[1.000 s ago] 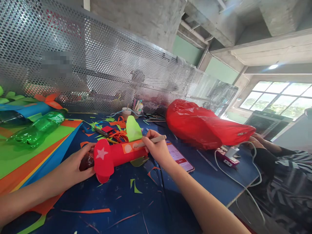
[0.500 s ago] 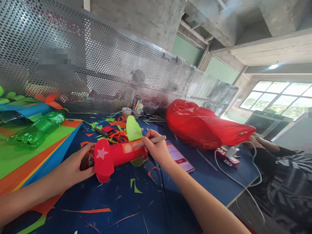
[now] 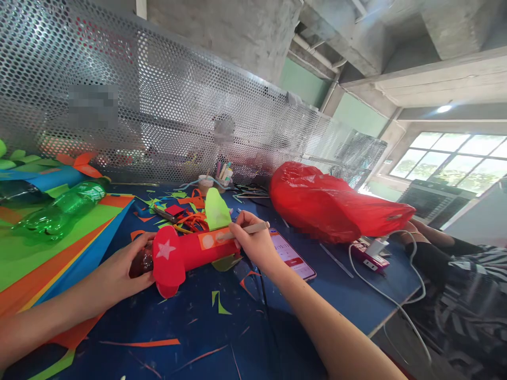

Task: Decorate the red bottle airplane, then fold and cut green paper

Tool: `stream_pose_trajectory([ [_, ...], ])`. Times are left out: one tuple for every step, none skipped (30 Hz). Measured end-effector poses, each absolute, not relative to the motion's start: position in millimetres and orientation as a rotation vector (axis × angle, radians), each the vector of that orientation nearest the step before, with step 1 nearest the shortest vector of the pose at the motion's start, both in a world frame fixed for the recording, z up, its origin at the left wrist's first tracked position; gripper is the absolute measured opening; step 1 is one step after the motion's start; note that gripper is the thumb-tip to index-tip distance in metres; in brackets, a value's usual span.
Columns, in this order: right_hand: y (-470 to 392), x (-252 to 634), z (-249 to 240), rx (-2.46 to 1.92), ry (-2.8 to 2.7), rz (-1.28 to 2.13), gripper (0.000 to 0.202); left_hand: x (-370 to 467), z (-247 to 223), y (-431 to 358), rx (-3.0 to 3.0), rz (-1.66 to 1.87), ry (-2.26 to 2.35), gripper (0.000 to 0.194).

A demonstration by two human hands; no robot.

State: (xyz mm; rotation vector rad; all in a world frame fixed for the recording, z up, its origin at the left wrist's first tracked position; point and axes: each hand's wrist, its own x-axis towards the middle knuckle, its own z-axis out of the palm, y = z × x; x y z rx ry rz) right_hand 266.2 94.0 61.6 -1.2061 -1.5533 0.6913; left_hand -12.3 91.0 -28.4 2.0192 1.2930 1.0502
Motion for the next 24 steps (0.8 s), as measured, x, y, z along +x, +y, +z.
stream_pose_trajectory([
  [94.0,266.1,61.6,-1.208,-1.55,0.688,0.019,-12.2,-27.7,90.1,2.022,1.047,1.312,0.062],
  [94.0,266.1,61.5,-1.205,-1.545,0.679,0.019,-12.3,-27.3,89.8,2.023,1.043,1.324,0.062],
  [94.0,266.0,61.5,-1.201,-1.542,0.668,0.019,-12.8,-27.1,89.9,2.027,1.038,1.326,0.062],
  [94.1,266.0,61.4,-1.197,-1.542,0.66,0.019,-13.4,-27.0,90.3,2.031,1.028,1.32,0.061],
  [94.1,265.9,61.4,-1.195,-1.545,0.658,0.02,-13.9,-27.0,90.9,2.035,1.017,1.315,0.062],
  [94.0,265.8,61.4,-1.194,-1.551,0.66,0.02,-14.3,-26.9,91.4,2.038,1.007,1.314,0.063],
  [93.8,265.8,61.5,-1.196,-1.554,0.664,0.02,-14.4,-26.7,91.8,2.039,0.998,1.317,0.064],
  [93.7,265.8,61.6,-1.199,-1.554,0.665,0.02,-14.2,-26.3,92.0,2.041,0.991,1.324,0.065],
  [93.5,265.8,61.8,-1.201,-1.551,0.664,0.019,-13.8,-25.8,92.0,2.041,0.99,1.331,0.064],
  [93.4,265.8,62.0,-1.2,-1.547,0.663,0.019,-13.2,-25.2,91.8,2.039,0.993,1.331,0.063],
  [93.4,265.9,62.2,-1.197,-1.546,0.662,0.019,-12.5,-24.5,91.7,2.036,0.998,1.324,0.062],
  [93.5,266.1,62.4,-1.194,-1.548,0.663,0.019,-11.9,-24.1,91.6,2.031,1.003,1.313,0.06],
  [93.6,266.2,62.5,-1.192,-1.552,0.665,0.019,-11.5,-23.8,91.8,2.024,1.006,1.302,0.059],
  [93.7,266.4,62.6,-1.193,-1.559,0.668,0.018,-11.4,-24.0,92.3,2.019,1.008,1.292,0.059],
  [93.9,266.5,62.7,-1.197,-1.564,0.668,0.018,-11.9,-24.4,93.1,2.018,1.006,1.281,0.059],
  [94.1,266.6,62.7,-1.202,-1.566,0.664,0.018,-12.7,-25.3,94.1,2.02,1.0,1.273,0.059],
  [94.2,266.6,62.8,-1.207,-1.565,0.659,0.018,-13.9,-26.3,95.3,2.022,0.991,1.267,0.059],
  [94.3,266.6,62.8,-1.208,-1.563,0.655,0.018,-15.2,-27.4,96.4,2.022,0.975,1.259,0.06],
  [94.3,266.5,62.9,-1.208,-1.562,0.655,0.018,-16.5,-28.5,97.3,2.018,0.956,1.251,0.061],
  [94.2,266.3,63.0,-1.207,-1.56,0.661,0.017,-17.7,-29.4,97.9,2.011,0.943,1.242,0.062],
  [94.1,266.0,63.2,-1.208,-1.559,0.672,0.017,-18.4,-30.0,98.1,2.005,0.939,1.24,0.062],
  [93.9,265.7,63.3,-1.211,-1.56,0.681,0.017,-18.7,-30.2,97.9,2.002,0.947,1.243,0.062],
  [93.7,265.4,63.5,-1.214,-1.559,0.684,0.017,-18.5,-30.2,97.3,2.003,0.963,1.253,0.062],
  [93.6,265.1,63.7,-1.215,-1.557,0.683,0.017,-17.9,-29.9,96.4,2.007,0.985,1.269,0.061],
])
